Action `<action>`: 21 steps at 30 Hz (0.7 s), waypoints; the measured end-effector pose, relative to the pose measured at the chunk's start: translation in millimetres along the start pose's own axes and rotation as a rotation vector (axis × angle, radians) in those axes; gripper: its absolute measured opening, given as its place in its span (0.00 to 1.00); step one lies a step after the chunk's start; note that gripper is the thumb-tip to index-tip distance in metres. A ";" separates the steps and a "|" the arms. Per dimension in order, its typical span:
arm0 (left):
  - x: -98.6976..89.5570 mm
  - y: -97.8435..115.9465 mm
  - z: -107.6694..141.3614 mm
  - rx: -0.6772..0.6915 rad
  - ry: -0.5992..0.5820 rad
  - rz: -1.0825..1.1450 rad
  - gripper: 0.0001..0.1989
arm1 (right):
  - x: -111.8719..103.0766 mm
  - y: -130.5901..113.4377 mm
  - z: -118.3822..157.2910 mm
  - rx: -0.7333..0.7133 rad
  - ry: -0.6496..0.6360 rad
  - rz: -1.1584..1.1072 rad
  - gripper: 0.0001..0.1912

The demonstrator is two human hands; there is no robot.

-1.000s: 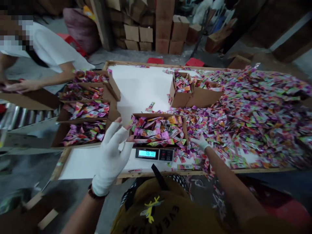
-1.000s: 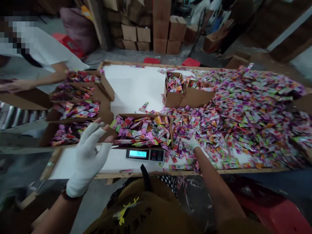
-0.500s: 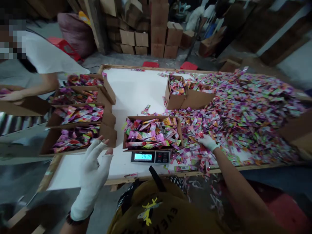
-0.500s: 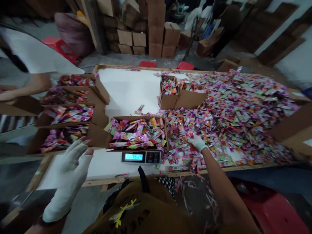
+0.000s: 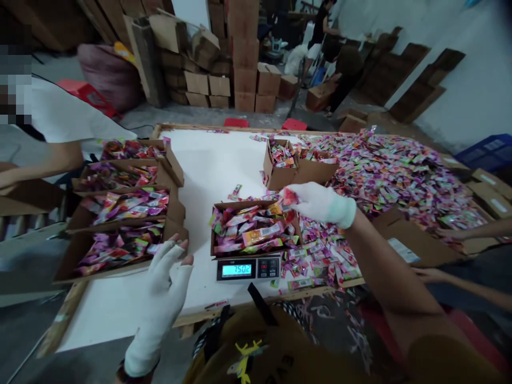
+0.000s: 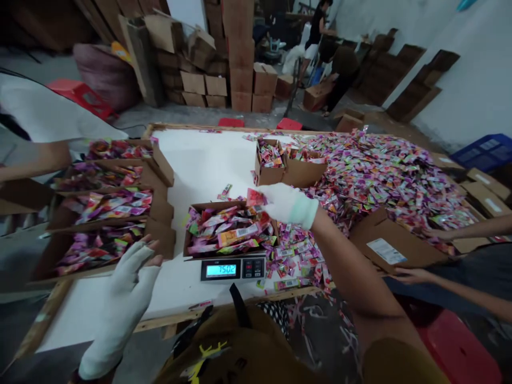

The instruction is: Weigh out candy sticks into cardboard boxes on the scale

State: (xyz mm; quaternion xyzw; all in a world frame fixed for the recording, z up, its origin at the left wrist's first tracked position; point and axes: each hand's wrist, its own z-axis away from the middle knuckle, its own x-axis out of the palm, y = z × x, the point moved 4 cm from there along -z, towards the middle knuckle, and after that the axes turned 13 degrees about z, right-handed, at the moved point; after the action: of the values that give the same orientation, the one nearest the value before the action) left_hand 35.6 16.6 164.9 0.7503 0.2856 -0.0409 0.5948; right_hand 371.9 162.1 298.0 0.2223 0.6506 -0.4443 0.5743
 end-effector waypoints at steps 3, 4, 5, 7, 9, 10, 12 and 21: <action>-16.4 -13.7 7.1 -0.032 0.018 -0.018 0.18 | -9.6 9.4 12.9 0.040 0.154 -0.056 0.11; -20.5 -18.3 9.5 -0.037 0.023 -0.017 0.17 | -14.4 15.5 21.0 0.056 0.210 -0.093 0.12; -23.8 -22.5 11.7 -0.044 0.030 -0.015 0.17 | -19.2 22.0 29.3 0.077 0.263 -0.131 0.13; -27.1 -28.4 14.8 -0.080 0.049 -0.009 0.17 | -26.7 33.6 44.2 0.133 0.341 -0.183 0.13; -26.0 -29.1 15.5 -0.121 0.070 0.001 0.17 | -31.3 40.8 53.9 0.175 0.382 -0.183 0.11; -23.8 -27.2 14.9 -0.134 0.073 0.010 0.17 | -32.2 42.9 56.5 0.189 0.386 -0.169 0.10; -17.4 -20.0 12.2 -0.133 0.072 0.033 0.17 | -31.7 45.8 58.3 0.205 0.381 -0.151 0.09; 6.0 20.9 -2.5 0.110 -0.064 0.006 0.16 | -16.9 45.3 47.4 0.145 0.309 -0.166 0.16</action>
State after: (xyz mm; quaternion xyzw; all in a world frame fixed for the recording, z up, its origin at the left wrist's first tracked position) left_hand 49.9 18.4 181.4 0.7811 0.2613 -0.0788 0.5616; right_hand 438.2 149.3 301.9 0.2742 0.7133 -0.4967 0.4115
